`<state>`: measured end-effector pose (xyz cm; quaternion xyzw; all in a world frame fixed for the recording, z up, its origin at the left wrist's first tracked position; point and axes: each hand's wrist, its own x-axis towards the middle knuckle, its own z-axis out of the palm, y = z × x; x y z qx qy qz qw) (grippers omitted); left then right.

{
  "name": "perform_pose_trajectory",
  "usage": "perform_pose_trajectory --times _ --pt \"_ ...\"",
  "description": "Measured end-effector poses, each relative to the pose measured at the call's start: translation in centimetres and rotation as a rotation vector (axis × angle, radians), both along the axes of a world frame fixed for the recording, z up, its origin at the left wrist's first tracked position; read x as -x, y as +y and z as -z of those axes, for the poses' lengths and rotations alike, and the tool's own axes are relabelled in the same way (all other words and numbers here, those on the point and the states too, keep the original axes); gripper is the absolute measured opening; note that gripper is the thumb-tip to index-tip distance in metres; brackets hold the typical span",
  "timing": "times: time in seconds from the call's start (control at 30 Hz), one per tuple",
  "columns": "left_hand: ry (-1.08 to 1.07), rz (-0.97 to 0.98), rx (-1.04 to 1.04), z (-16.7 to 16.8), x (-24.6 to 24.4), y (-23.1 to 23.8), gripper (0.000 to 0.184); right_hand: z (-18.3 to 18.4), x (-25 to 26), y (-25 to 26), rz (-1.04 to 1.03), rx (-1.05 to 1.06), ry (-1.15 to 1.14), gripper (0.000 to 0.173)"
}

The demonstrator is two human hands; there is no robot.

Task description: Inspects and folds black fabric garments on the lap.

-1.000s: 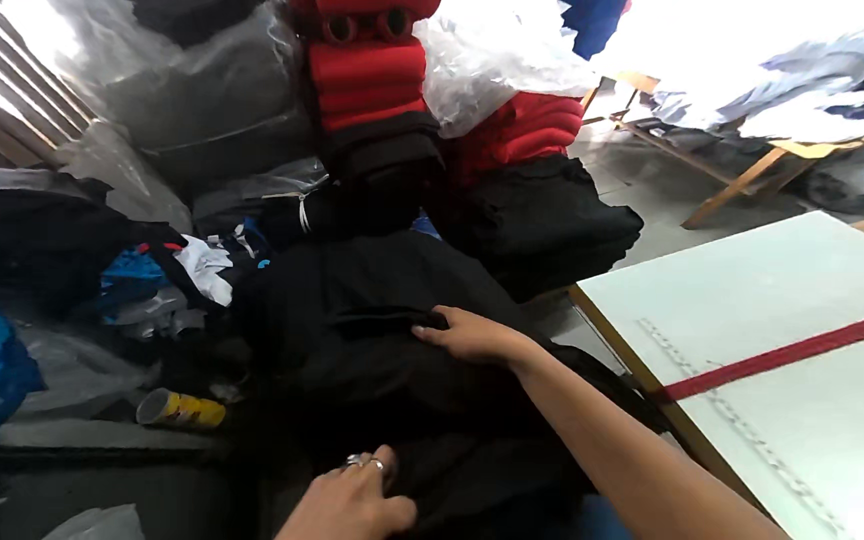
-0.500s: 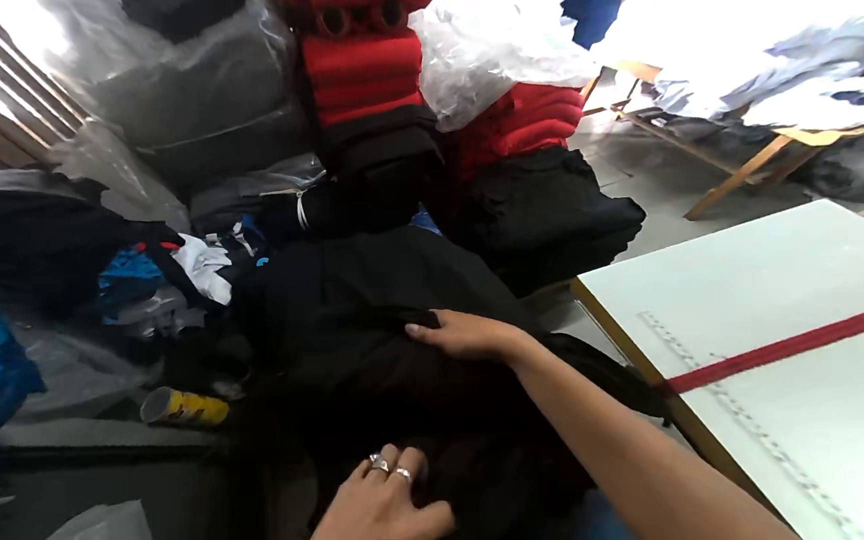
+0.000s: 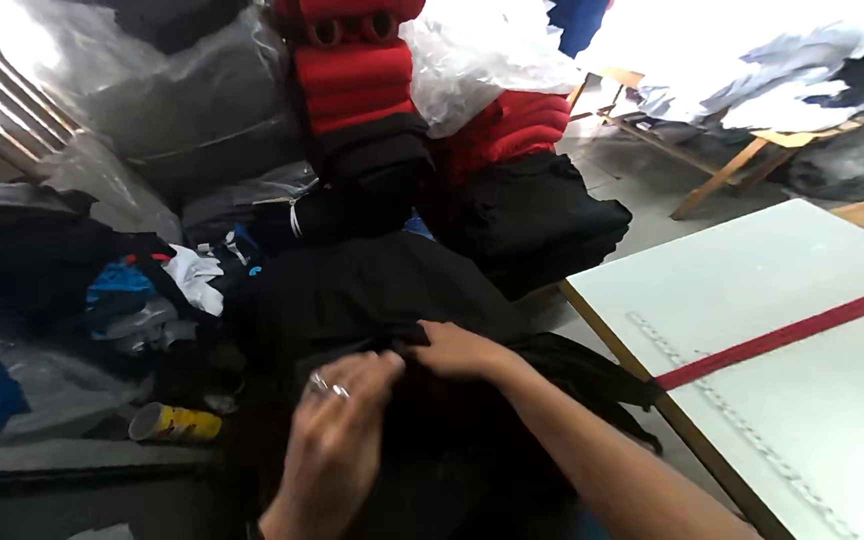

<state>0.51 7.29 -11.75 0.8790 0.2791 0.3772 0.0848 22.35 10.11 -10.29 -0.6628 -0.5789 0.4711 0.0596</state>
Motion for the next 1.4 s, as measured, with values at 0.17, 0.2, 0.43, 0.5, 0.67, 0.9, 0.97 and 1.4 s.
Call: perform_pose_trajectory --times 0.17,0.2,0.43,0.5,0.67,0.9,0.97,1.4 --pt "0.553 0.219 0.485 2.1 2.4 -5.5 0.064 1.2 -1.4 2.2 -0.026 0.100 0.152 0.059" --pt "0.621 0.217 0.531 1.6 3.3 -5.5 0.070 1.1 -1.4 2.1 -0.023 0.095 0.167 0.057" --pt "0.410 0.357 0.379 -3.4 5.2 1.7 0.021 -0.8 0.0 -1.2 -0.250 -0.003 0.124 0.110" --pt "0.307 0.306 0.342 -3.8 4.1 4.9 0.027 -1.7 1.3 -2.0 -0.271 -0.038 -0.020 0.122" --pt "0.042 -0.045 0.040 0.2 0.3 2.0 0.026 0.0 0.5 0.4 -0.095 0.057 -0.082 0.089" --pt "0.677 0.222 0.657 0.5 4.4 -6.1 0.073 1.3 -0.5 1.2 -0.094 0.064 0.071 0.074" --pt "0.610 0.289 0.650 -0.6 5.9 -4.8 0.049 0.5 0.0 0.0 -0.151 0.030 -0.014 0.087" --pt "0.273 0.162 0.298 0.5 0.9 -4.9 0.041 0.6 -0.6 0.7 -0.072 0.099 0.046 0.077"
